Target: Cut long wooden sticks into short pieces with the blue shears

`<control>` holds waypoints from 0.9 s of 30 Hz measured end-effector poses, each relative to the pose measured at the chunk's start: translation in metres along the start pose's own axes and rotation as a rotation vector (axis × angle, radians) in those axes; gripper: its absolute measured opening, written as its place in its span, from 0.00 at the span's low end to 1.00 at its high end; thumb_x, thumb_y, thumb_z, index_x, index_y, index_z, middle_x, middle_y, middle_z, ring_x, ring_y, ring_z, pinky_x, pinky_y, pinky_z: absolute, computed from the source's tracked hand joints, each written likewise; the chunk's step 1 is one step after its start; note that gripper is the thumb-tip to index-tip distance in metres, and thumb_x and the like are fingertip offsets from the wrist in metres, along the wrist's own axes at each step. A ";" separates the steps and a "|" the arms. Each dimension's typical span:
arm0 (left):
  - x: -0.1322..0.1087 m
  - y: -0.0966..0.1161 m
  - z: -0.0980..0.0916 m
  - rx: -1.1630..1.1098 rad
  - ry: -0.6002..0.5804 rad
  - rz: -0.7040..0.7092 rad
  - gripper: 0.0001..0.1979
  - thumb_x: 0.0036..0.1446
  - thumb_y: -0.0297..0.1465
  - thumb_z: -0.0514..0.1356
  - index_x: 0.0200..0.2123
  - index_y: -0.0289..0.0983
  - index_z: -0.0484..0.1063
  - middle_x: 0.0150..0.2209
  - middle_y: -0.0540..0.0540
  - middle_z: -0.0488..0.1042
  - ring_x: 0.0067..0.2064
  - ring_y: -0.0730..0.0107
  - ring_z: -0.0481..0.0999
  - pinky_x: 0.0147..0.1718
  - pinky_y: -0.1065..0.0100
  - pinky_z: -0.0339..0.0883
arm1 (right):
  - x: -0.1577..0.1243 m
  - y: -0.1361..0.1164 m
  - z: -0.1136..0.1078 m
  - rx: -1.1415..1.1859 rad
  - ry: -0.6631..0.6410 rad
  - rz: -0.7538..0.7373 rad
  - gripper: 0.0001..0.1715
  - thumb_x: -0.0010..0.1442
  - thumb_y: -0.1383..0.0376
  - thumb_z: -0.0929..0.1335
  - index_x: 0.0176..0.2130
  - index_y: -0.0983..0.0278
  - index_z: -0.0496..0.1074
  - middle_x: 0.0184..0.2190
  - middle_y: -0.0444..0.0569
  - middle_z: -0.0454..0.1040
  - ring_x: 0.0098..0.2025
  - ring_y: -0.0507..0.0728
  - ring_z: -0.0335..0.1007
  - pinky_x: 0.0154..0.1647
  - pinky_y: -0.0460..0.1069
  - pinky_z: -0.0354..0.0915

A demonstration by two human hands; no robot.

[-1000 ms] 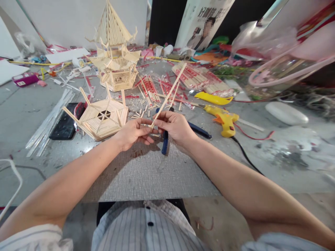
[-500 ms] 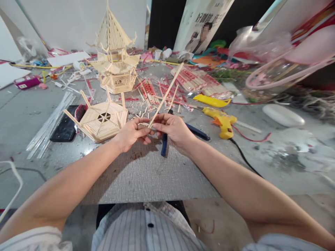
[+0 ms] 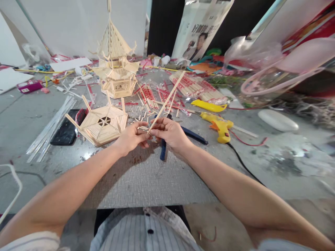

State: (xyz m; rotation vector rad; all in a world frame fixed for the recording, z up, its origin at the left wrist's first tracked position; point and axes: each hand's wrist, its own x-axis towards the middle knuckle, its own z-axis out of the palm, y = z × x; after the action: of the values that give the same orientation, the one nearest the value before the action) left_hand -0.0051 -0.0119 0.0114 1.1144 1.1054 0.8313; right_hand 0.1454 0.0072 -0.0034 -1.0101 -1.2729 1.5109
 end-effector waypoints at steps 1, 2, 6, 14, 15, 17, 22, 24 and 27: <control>0.000 0.000 0.000 0.010 0.001 0.007 0.19 0.53 0.20 0.58 0.48 0.32 0.58 0.24 0.53 0.73 0.18 0.78 0.71 0.20 0.74 0.66 | 0.000 0.000 0.000 -0.012 0.003 -0.004 0.24 0.36 0.63 0.75 0.35 0.65 0.66 0.25 0.41 0.72 0.22 0.47 0.65 0.20 0.44 0.58; 0.000 0.000 0.000 0.016 0.000 0.010 0.19 0.53 0.20 0.58 0.48 0.31 0.58 0.24 0.53 0.73 0.18 0.78 0.71 0.20 0.74 0.66 | 0.000 0.000 0.000 -0.023 0.007 -0.011 0.24 0.36 0.64 0.75 0.35 0.64 0.67 0.24 0.41 0.72 0.22 0.47 0.65 0.20 0.44 0.58; -0.001 0.000 0.002 0.006 -0.029 -0.006 0.15 0.54 0.21 0.57 0.46 0.31 0.63 0.24 0.53 0.73 0.19 0.79 0.72 0.20 0.74 0.67 | -0.002 -0.001 0.000 -0.041 0.026 -0.053 0.20 0.39 0.64 0.74 0.33 0.63 0.66 0.25 0.41 0.72 0.24 0.47 0.66 0.22 0.44 0.59; -0.004 0.001 0.006 0.068 -0.008 -0.044 0.07 0.57 0.25 0.55 0.27 0.30 0.67 0.22 0.52 0.71 0.18 0.81 0.71 0.17 0.76 0.65 | -0.001 0.001 0.000 -0.093 0.048 -0.109 0.22 0.40 0.60 0.73 0.34 0.63 0.64 0.26 0.42 0.71 0.24 0.47 0.64 0.23 0.45 0.59; -0.004 0.001 0.007 0.069 0.015 -0.038 0.07 0.57 0.25 0.55 0.26 0.31 0.67 0.21 0.53 0.71 0.17 0.81 0.71 0.17 0.76 0.65 | -0.001 -0.001 -0.002 -0.141 0.046 -0.109 0.21 0.42 0.58 0.72 0.35 0.63 0.64 0.26 0.43 0.71 0.23 0.47 0.63 0.23 0.46 0.59; -0.002 0.001 0.007 0.062 0.077 -0.018 0.07 0.56 0.24 0.55 0.26 0.31 0.67 0.21 0.53 0.70 0.17 0.81 0.70 0.16 0.77 0.64 | -0.001 -0.010 -0.010 -0.358 0.069 -0.154 0.18 0.47 0.55 0.69 0.35 0.63 0.64 0.27 0.44 0.71 0.22 0.49 0.63 0.24 0.47 0.60; 0.004 -0.005 0.003 0.026 0.217 0.078 0.05 0.56 0.26 0.56 0.28 0.31 0.68 0.23 0.53 0.71 0.17 0.83 0.69 0.17 0.77 0.64 | -0.008 -0.037 -0.035 -1.418 0.294 -0.132 0.24 0.53 0.45 0.63 0.26 0.63 0.68 0.33 0.57 0.72 0.42 0.66 0.68 0.36 0.59 0.62; 0.006 -0.008 0.001 0.040 0.224 0.120 0.05 0.56 0.27 0.56 0.28 0.31 0.68 0.25 0.52 0.72 0.18 0.83 0.69 0.18 0.77 0.64 | -0.009 -0.039 -0.038 -1.630 0.233 0.042 0.33 0.51 0.39 0.60 0.26 0.65 0.70 0.34 0.62 0.73 0.43 0.71 0.68 0.35 0.60 0.63; 0.008 -0.012 -0.002 0.087 0.215 0.158 0.05 0.55 0.28 0.57 0.29 0.32 0.69 0.27 0.50 0.73 0.19 0.84 0.70 0.19 0.77 0.65 | -0.007 -0.033 -0.036 -1.713 0.082 0.184 0.41 0.49 0.35 0.57 0.31 0.68 0.73 0.35 0.65 0.73 0.40 0.70 0.70 0.34 0.59 0.64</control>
State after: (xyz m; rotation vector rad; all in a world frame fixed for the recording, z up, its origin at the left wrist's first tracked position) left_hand -0.0048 -0.0072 -0.0021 1.2173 1.2525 1.0541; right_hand 0.1855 0.0121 0.0241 -2.1551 -2.4159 0.1002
